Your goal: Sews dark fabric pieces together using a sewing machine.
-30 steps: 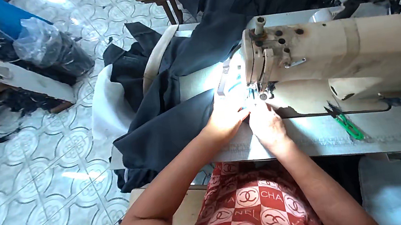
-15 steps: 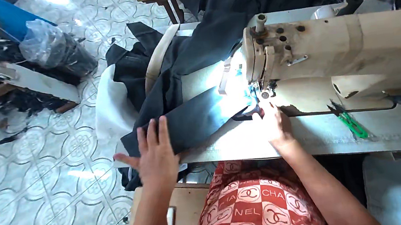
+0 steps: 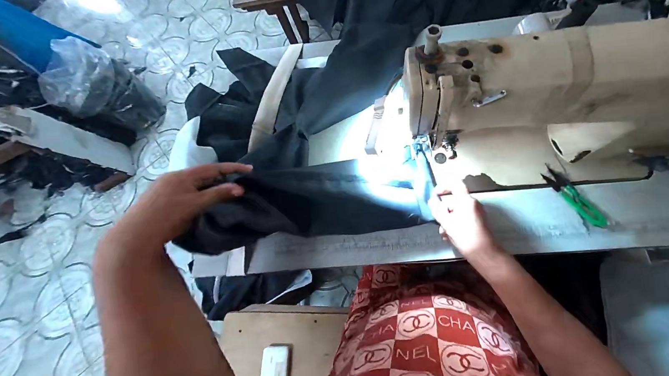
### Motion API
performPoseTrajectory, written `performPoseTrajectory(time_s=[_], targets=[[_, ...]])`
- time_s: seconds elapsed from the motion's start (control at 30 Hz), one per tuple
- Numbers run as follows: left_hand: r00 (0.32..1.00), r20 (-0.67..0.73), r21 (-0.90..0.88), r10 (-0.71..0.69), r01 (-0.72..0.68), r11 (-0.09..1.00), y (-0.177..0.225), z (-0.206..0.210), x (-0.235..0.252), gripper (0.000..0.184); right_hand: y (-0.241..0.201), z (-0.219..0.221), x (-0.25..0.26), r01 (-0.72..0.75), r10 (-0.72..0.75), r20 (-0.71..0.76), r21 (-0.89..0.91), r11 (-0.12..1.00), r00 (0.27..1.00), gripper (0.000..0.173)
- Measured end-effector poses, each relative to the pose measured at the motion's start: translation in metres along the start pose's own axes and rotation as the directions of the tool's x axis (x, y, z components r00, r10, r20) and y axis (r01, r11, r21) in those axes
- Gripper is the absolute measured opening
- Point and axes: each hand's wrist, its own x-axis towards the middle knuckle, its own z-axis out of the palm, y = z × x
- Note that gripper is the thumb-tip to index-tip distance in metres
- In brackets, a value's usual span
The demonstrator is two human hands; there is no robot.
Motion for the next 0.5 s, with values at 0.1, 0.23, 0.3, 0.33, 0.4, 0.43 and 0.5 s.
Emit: performPoseTrajectory(time_s=[0.1,0.23,0.3,0.33,0.4,0.43,0.5], targets=[[0.979,-0.190,0.344,-0.070,0.133,0.929,0.025,0.029,0.016,0.029,-0.002,0.010,-0.006,0.084,-0.115,-0.078,-0.318,0.944,0.990,0.026],[0.952,-0.234,0.426,0.196,-0.080,0.901,0.097,0.085,-0.001,0.042,-0.006,0.014,-0.007,0.184,-0.268,-0.177,-0.386,0.904,0.947,0.016],[0.911,-0.195,0.368,0.363,-0.275,0.888,0.124,0.131,-0.002,0.032,-0.008,0.017,-0.005,0.189,-0.263,-0.169,-0.361,0.913,0.950,0.019],[0.881,-0.195,0.322,0.431,-0.358,0.876,0.133,0.157,0.002,0.027,-0.009,0.018,-0.004,0.157,-0.212,-0.129,-0.345,0.925,0.969,0.022],[0.837,-0.214,0.250,0.504,-0.452,0.856,0.139,0.200,0.014,0.027,-0.011,0.018,-0.003,0.079,-0.098,-0.040,-0.332,0.940,0.994,0.029],[0.838,-0.209,0.237,0.503,-0.456,0.858,0.137,0.212,0.018,0.030,-0.010,0.020,-0.003,0.081,-0.104,-0.053,-0.337,0.938,0.993,0.028],[0.844,-0.216,0.226,0.491,-0.446,0.866,0.131,0.224,0.023,0.035,-0.012,0.021,-0.005,0.072,-0.103,-0.073,-0.350,0.934,0.992,0.027]])
